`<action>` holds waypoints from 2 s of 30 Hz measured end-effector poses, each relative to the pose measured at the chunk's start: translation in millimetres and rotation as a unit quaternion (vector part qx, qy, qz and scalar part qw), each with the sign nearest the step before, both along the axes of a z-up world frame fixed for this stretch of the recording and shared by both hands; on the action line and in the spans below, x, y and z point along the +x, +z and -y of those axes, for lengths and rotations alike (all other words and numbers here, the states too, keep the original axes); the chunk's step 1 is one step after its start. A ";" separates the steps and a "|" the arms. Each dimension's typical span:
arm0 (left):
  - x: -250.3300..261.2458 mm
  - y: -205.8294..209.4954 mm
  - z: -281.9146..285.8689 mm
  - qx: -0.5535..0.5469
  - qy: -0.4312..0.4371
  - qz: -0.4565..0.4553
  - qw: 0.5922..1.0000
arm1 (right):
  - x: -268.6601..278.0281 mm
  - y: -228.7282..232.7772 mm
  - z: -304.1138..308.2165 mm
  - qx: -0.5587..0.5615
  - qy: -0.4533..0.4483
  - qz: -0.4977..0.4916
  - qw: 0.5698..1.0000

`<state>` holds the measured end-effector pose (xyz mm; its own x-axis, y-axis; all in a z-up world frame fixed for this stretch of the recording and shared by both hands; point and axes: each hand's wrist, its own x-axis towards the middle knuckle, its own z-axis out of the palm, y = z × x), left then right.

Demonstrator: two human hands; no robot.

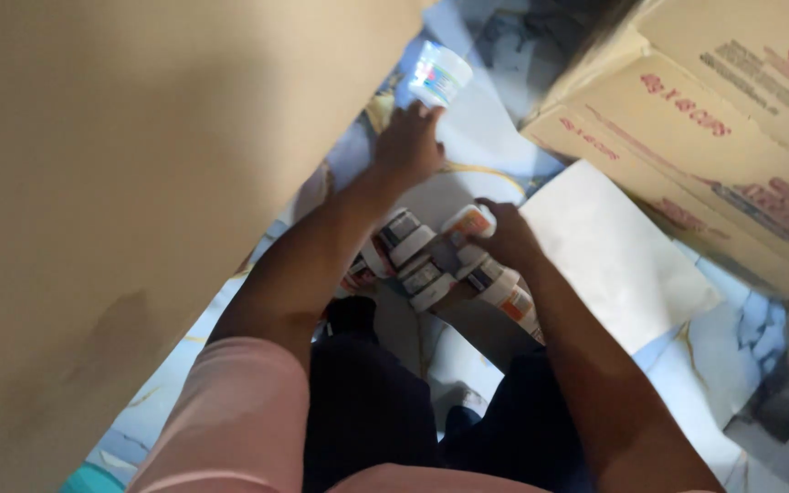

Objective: The person organizes instant cup noodles by transferring them from a disorganized box and the floor into a larger cardboard box. They pick up the cups, arrange them neatly in rows, and finally cover the filled box with a piece of cardboard.

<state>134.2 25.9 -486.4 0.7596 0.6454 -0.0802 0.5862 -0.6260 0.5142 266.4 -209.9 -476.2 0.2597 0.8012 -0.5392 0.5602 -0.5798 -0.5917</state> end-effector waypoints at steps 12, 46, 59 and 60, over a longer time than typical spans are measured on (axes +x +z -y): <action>51.3 -102.3 -53.7 -0.043 0.053 -0.103 0.992 | -41.1 1.1 8.3 -0.106 -0.017 0.114 0.988; -200.1 1.8 81.8 -0.666 0.437 0.080 0.600 | -49.8 -44.6 -3.3 -0.079 -0.264 -0.701 0.657; -180.9 19.1 74.5 -0.761 0.395 0.070 0.511 | -43.4 -34.4 -19.3 -0.098 -0.219 -0.694 0.679; -174.6 31.4 74.5 -0.758 0.404 0.041 0.511 | -42.5 -23.0 -18.2 -0.070 -0.209 -0.697 0.682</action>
<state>-40.4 -48.6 -455.0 0.3350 -0.0052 -0.9422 0.2759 0.9567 0.0928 223.9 -191.7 -499.2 -0.3935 0.7296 -0.5594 -0.7222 -0.6218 -0.3029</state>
